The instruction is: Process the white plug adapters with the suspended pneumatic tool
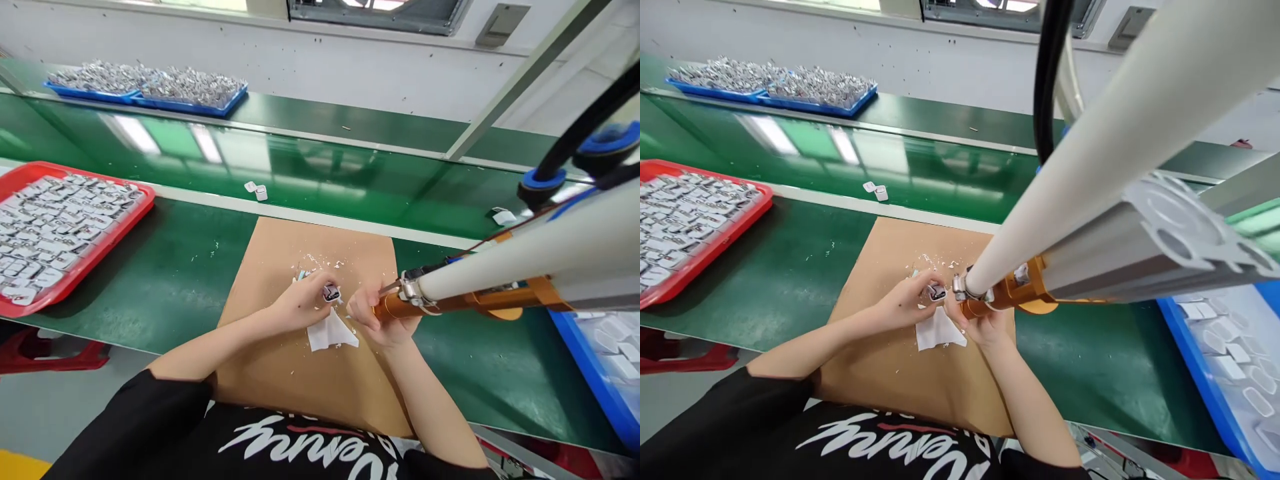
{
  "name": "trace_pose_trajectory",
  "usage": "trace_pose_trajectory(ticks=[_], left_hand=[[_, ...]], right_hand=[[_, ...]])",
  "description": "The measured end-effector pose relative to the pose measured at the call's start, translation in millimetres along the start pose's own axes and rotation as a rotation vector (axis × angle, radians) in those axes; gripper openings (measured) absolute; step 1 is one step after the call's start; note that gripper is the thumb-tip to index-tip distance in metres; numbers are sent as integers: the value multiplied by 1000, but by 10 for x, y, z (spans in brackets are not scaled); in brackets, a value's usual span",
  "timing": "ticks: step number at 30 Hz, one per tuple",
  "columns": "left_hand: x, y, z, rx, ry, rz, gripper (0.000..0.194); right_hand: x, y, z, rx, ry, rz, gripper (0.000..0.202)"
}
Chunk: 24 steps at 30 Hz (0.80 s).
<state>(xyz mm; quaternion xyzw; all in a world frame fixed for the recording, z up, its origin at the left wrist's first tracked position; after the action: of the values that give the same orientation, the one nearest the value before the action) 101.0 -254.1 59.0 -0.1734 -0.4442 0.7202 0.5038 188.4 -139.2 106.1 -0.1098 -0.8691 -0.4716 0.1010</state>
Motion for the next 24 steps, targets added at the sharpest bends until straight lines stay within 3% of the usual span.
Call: trace_pose_trajectory(ticks=[5,12,24], left_hand=[[-107,54,-202,-26,51,-2,34],[-159,10,-260,-32,90,-88,39],[-147,-82,-260,-74,-48,-237,35]], right_hand=[[-16,-6,19,-27,-12,-3,51],[-5,-20,28,-73,-44,-2,53],[-30,-51,-11,-56,-17,-32,54]])
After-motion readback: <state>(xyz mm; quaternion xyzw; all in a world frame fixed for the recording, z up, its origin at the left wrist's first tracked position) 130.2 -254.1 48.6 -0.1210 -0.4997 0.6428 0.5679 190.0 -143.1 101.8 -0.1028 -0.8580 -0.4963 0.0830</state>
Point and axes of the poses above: each hand's wrist, its own x-axis towards the middle knuckle, its own z-axis out of the back of the hand, y = z × x, the point moved 3 cm from there along x, towards the middle knuckle, and after that the axes turned 1 degree about -y, right-handed, at the moved point
